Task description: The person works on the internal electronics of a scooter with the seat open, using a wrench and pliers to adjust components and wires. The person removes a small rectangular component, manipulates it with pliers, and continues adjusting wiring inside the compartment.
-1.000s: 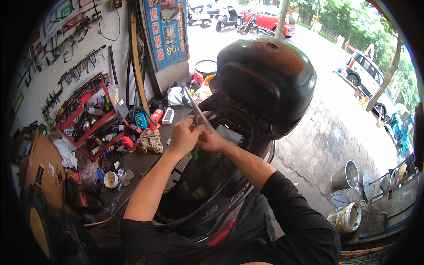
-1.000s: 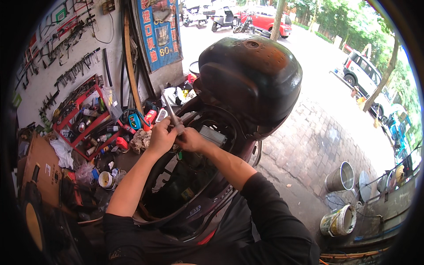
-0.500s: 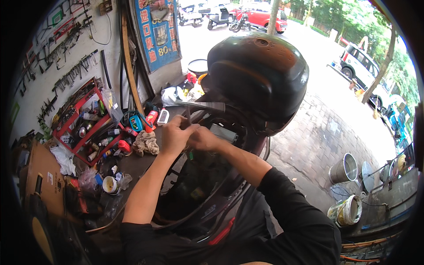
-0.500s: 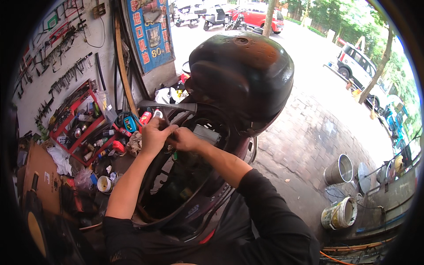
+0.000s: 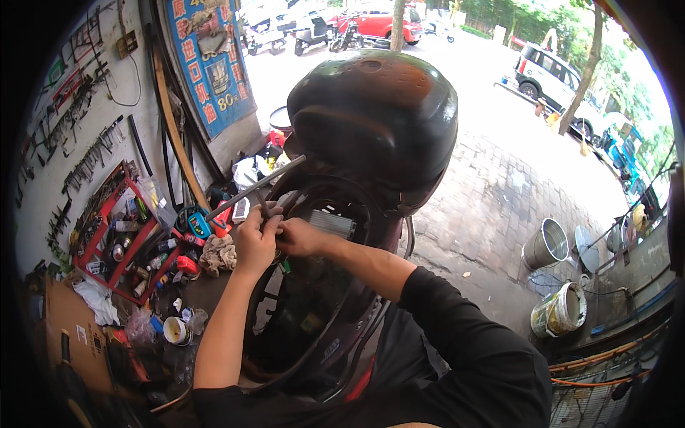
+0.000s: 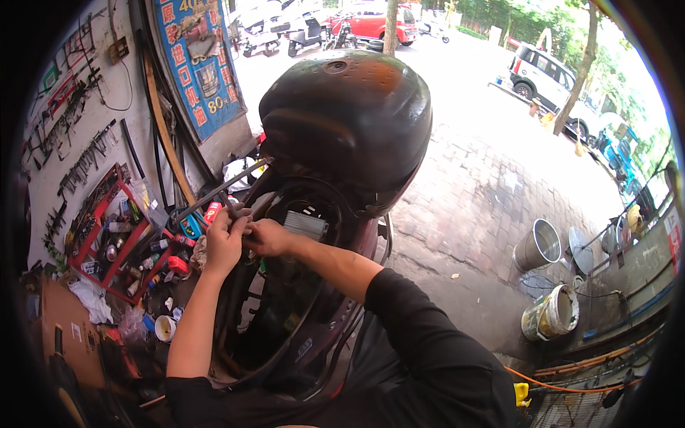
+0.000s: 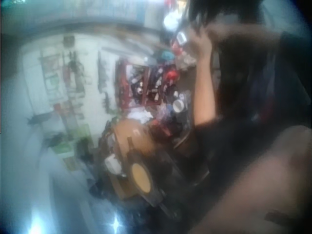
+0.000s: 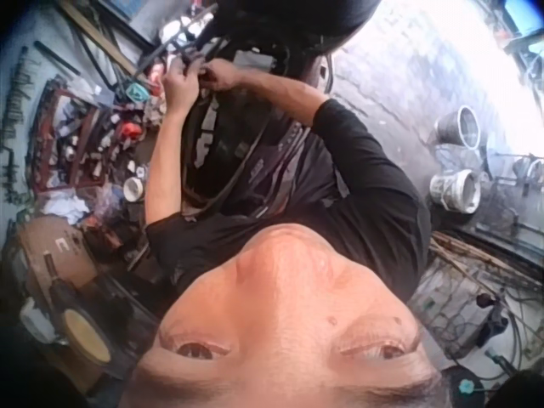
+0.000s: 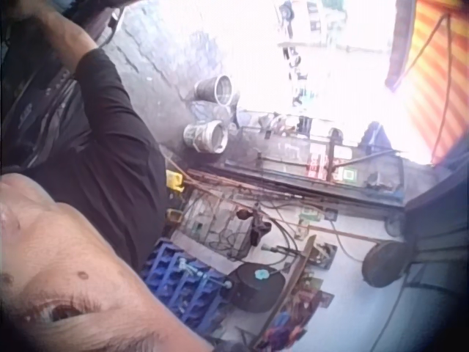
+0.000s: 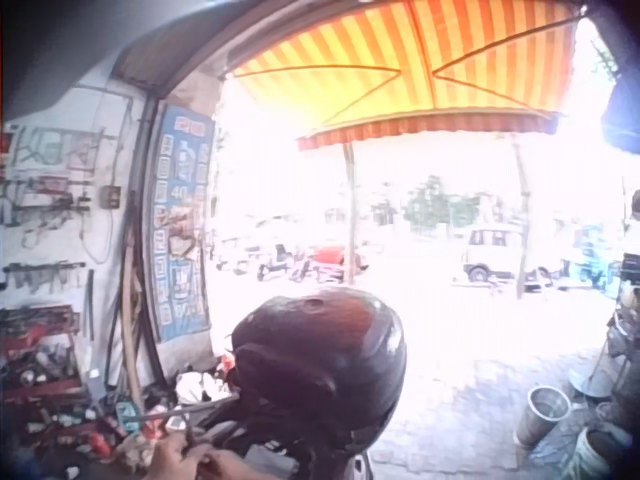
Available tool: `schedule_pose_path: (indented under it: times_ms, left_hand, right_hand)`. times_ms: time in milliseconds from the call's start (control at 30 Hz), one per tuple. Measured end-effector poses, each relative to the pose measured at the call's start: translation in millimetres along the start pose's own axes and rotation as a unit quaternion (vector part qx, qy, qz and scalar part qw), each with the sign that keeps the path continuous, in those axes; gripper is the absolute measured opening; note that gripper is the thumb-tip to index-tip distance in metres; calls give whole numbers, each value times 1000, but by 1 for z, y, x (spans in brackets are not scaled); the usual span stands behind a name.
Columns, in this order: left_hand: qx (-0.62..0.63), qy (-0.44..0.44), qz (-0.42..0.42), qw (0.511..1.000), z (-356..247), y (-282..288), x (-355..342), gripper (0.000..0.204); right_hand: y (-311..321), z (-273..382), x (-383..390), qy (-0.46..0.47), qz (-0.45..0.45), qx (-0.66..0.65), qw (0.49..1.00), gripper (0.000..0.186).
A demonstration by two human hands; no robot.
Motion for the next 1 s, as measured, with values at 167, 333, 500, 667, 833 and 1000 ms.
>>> schedule_pose_path:
  times_ms: [167,333,500,667,833,1000]
  left_hand:
    - [-18,33,2,999,4,2,0,19]
    - [-52,32,-51,997,-10,12,2,19]
    - [-117,39,-74,990,-7,24,0,30]
    - [31,72,-33,996,16,12,-1,26]
    - [123,52,-6,991,18,2,-1,21]
    - [-24,76,38,996,21,7,-2,22]
  right_hand:
    - [-2,0,0,-37,30,39,998,26]
    - [1,4,-2,-33,12,30,999,27]
    - [-1,2,-1,-48,30,85,995,28]
    - [-2,0,-1,-30,12,62,998,27]
    - [-2,8,-1,30,-8,53,998,28]
    - [-1,2,1,-11,3,44,999,27]
Point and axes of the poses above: each hand's wrist, its own x-axis away from the middle knuckle, its own y-axis out of the back of the hand, z = x × y, the point moved 10 cm from there along -x, towards the middle knuckle, and after that the axes turned 4 degrees about y, right-handed, at the moved point
